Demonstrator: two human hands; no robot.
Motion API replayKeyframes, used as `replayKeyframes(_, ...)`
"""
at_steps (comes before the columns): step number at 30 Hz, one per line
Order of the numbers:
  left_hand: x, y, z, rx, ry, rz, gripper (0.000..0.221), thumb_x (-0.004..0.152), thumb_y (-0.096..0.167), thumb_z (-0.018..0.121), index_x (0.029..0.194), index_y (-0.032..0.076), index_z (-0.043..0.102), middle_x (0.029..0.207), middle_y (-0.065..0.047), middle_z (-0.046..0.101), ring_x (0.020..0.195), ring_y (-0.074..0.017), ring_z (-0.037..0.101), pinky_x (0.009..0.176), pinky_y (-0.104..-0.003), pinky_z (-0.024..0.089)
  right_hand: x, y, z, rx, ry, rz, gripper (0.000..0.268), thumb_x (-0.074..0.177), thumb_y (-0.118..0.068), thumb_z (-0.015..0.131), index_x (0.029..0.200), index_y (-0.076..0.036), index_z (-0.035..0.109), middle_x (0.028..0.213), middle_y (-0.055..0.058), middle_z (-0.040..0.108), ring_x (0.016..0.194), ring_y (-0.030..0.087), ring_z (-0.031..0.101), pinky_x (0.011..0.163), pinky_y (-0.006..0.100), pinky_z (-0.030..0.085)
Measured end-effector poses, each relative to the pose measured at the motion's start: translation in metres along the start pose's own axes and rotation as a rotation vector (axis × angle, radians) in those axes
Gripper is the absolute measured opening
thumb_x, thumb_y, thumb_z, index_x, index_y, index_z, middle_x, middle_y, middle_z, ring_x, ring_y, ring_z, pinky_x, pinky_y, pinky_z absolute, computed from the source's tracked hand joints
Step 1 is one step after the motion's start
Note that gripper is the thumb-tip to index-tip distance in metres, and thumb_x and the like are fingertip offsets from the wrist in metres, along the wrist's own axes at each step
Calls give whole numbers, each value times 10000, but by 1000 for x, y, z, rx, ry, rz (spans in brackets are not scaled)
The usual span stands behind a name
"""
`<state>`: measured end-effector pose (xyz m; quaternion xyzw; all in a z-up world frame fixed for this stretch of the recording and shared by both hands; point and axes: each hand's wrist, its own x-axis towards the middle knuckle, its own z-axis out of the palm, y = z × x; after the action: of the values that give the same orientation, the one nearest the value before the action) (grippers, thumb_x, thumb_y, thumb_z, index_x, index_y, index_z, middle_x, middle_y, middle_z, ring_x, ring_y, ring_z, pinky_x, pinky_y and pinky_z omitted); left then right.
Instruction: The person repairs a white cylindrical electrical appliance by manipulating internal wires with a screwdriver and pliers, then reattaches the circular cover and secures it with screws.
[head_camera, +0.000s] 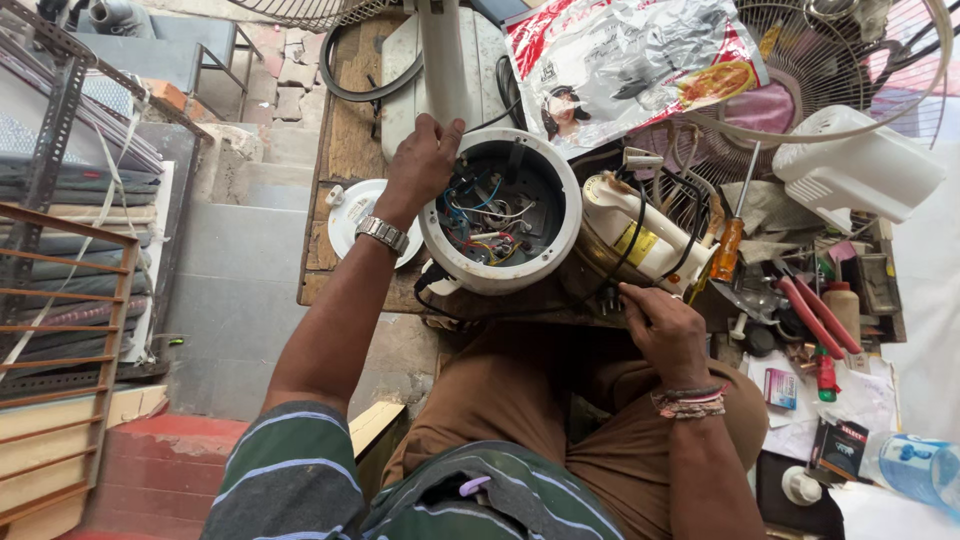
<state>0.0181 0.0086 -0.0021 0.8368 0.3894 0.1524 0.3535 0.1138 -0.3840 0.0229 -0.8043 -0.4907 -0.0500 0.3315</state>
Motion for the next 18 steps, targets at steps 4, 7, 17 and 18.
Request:
replayKeyframes(4, 1, -3, -2, -46, 17, 53, 548, 1019, 553, 492, 1083, 9, 503, 930, -298, 706, 943, -486, 683, 862, -553, 505, 2, -1, 5, 52, 28, 27, 165, 923, -62, 748, 1088, -55, 762, 988, 111, 759, 861, 257, 746, 754, 338, 586)
replayKeyframes(7, -1, -1, -2, -64, 26, 20, 535, 1027, 541, 515, 1093, 10, 499, 934, -322, 688, 952, -510, 666, 862, -562, 499, 0, -1, 8, 43, 36, 23, 167, 914, -55, 751, 1081, -51, 760, 978, 117, 756, 861, 264, 743, 758, 345, 583)
replayKeyframes(17, 0, -6, 4, -1, 93, 166, 481, 1052, 454, 527, 1119, -19, 474, 916, -309, 693, 879, -537, 636, 846, -606, 468, 13, 0, 16, 2, 6, 51, 185, 904, -47, 763, 1088, -64, 753, 954, 110, 748, 828, 261, 731, 738, 351, 570)
replayKeyframes(18, -1, -5, 5, -2, 114, 175, 473, 1043, 450, 533, 1121, -14, 481, 914, -307, 693, 871, -532, 636, 835, -603, 472, 15, 0, 15, 8, 5, 62, 186, 906, -46, 762, 1090, -65, 753, 954, 110, 748, 829, 262, 730, 740, 350, 571)
